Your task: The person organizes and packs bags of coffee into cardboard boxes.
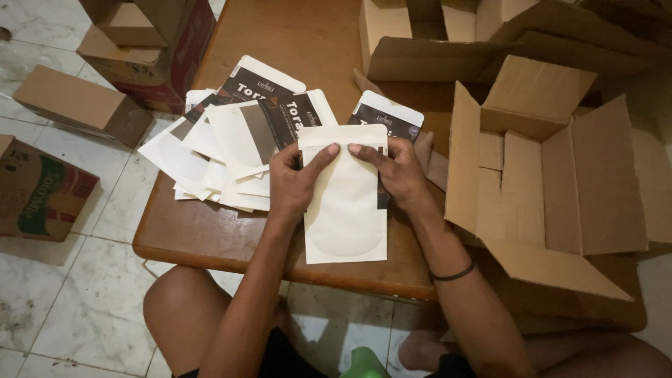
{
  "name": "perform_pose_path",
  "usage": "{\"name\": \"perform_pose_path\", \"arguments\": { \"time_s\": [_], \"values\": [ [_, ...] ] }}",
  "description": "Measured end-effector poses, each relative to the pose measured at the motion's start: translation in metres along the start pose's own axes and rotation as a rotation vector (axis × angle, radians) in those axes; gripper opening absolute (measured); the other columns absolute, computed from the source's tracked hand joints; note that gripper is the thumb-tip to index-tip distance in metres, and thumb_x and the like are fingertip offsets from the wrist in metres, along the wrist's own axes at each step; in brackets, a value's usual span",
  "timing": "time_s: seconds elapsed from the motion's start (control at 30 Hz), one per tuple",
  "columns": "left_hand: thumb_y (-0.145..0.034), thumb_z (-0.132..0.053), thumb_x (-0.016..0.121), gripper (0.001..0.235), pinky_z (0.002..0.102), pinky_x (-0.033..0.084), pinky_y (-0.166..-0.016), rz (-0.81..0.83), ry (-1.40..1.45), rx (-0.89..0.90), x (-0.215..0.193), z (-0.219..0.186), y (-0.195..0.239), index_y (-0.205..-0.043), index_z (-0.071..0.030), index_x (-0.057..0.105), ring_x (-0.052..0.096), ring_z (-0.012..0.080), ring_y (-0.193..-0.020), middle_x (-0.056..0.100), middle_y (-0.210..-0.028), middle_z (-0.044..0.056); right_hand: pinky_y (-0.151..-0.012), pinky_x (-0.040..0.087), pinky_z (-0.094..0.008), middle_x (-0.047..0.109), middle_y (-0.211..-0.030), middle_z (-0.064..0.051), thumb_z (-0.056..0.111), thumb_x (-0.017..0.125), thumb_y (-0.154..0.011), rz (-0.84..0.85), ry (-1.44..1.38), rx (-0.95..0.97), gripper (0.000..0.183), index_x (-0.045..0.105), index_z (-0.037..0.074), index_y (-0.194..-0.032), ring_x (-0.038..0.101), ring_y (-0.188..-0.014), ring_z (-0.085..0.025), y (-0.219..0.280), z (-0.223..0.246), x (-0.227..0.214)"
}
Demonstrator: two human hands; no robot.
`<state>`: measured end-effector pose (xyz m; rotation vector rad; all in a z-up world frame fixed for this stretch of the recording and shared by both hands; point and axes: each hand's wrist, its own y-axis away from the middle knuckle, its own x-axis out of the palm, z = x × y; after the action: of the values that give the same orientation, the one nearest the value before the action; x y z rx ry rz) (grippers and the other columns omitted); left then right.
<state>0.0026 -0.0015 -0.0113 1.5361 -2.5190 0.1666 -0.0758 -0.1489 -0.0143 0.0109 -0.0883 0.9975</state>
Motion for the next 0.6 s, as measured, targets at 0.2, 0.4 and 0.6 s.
{"name": "perform_pose_path", "arguments": {
  "time_s": [0.2,0.4,0.6],
  "values": [
    [-0.085,-0.03,0.085,0.027,0.028,0.055,-0.056,-0.026,-0.019,0.008,-0.027,0.072,-0.027,-0.076,-0.009,0.07,0.062,0.0122,-0.053,0.066,-0.063,0.01,-0.046,0.05,-0.023,0.065,-0.059,-0.007,0.024,0.081,-0.085,-0.06,-0.028,0.035,0.023,0.071,0.006,-0.073,0.06,-0.047,-0.01,-0.013,-0.039,-0.018],
    [-0.094,-0.044,0.07,0.038,0.038,0.057,-0.074,-0.077,-0.019,-0.081,-0.022,0.057,-0.023,-0.092,-0.007,0.078,0.066,0.0205,-0.062,0.069,-0.075,0.014,-0.068,0.046,-0.028,0.066,-0.075,-0.01,0.034,0.07,-0.089,-0.093,-0.148,0.055,0.031,0.075,0.003,-0.084,0.06,-0.068,-0.016,-0.005,-0.018,-0.011],
    [-0.095,-0.038,0.072,0.032,0.03,0.058,-0.075,-0.185,0.096,0.066,-0.018,0.034,-0.02,-0.105,-0.008,0.075,0.067,0.0146,-0.075,0.07,-0.084,0.009,-0.121,0.03,-0.04,0.072,-0.117,-0.021,0.062,0.046,-0.097,-0.059,-0.379,0.08,0.069,0.079,0.002,-0.104,0.059,-0.122,-0.033,-0.004,-0.009,-0.005]
  ]
}}
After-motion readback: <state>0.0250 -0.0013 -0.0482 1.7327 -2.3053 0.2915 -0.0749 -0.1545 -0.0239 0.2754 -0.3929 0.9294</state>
